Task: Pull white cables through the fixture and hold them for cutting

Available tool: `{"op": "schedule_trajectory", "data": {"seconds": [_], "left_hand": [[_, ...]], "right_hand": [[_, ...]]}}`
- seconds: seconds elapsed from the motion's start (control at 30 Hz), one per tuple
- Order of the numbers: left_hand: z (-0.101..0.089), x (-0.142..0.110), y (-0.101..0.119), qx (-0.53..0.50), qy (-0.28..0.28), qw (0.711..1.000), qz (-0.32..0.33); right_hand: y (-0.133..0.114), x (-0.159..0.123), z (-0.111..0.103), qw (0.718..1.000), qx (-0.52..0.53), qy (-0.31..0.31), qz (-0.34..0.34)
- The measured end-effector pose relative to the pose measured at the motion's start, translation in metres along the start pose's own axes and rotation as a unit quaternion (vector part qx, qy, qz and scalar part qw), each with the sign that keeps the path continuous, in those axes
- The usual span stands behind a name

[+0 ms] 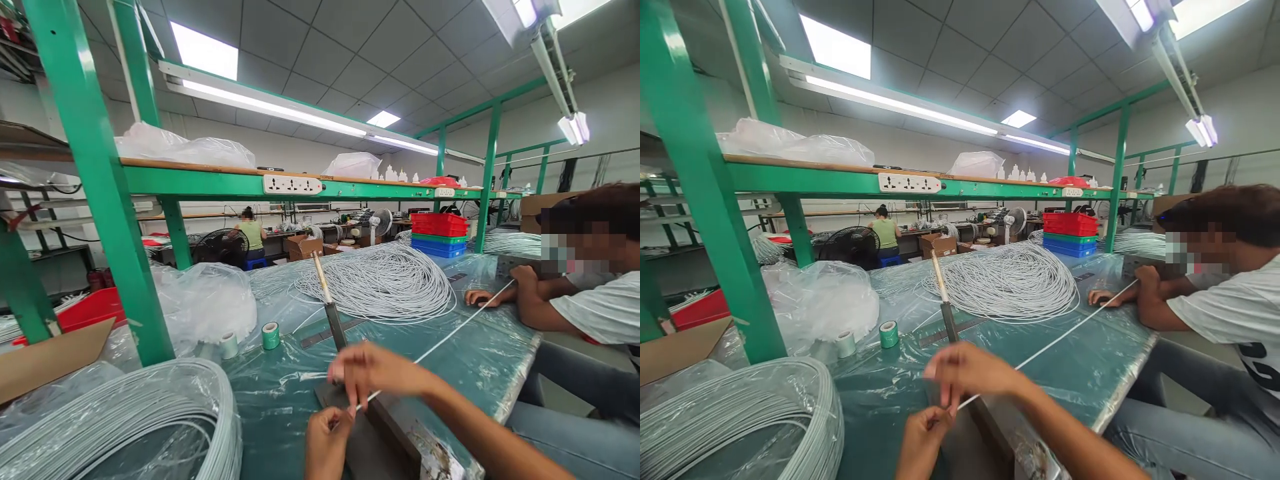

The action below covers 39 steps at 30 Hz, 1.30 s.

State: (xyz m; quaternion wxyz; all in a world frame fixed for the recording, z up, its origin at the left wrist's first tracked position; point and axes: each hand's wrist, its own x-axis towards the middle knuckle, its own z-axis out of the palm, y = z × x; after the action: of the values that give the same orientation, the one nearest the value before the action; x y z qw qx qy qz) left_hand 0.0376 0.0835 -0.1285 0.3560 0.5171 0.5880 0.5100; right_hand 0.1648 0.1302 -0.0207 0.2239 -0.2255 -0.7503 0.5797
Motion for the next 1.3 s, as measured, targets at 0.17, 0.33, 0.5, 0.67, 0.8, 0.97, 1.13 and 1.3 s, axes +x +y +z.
{"op": "schedule_trajectory", "data": {"seconds": [0.17,0.33,0.5,0.67,0.8,0.97,1.13,1.3], "left_hand": [[0.003,0.006,-0.014,-0.028,0.010,1.000,0.000],[0.004,0.012,-0.023,-0.043,0.012,0.999,-0.010],[0.003,0.014,-0.026,-0.052,0.015,0.998,-0.021],[0.003,0.012,-0.021,-0.053,0.010,0.998,-0.028],[0.002,0.008,-0.012,-0.057,0.007,0.998,-0.038],[-0.004,0.005,-0.001,-0.063,-0.013,0.997,-0.048],[-0.003,0.003,-0.001,-0.071,-0.002,0.996,-0.050],[0.001,0.003,-0.004,-0.064,0.003,0.997,-0.052]], "right_hand": [[-0.036,0.081,-0.077,0.973,0.023,0.225,0.052],[-0.038,0.147,-0.106,0.966,0.066,0.225,0.104],[-0.039,0.171,-0.094,0.968,0.095,0.197,0.123],[-0.050,0.161,-0.094,0.965,0.112,0.200,0.127],[-0.068,0.111,-0.101,0.970,0.130,0.184,0.093],[-0.076,-0.006,-0.091,0.970,0.173,0.140,0.094],[-0.052,-0.110,-0.047,0.953,0.190,0.172,0.164],[-0.033,-0.145,-0.019,0.924,0.225,0.203,0.232]]}}
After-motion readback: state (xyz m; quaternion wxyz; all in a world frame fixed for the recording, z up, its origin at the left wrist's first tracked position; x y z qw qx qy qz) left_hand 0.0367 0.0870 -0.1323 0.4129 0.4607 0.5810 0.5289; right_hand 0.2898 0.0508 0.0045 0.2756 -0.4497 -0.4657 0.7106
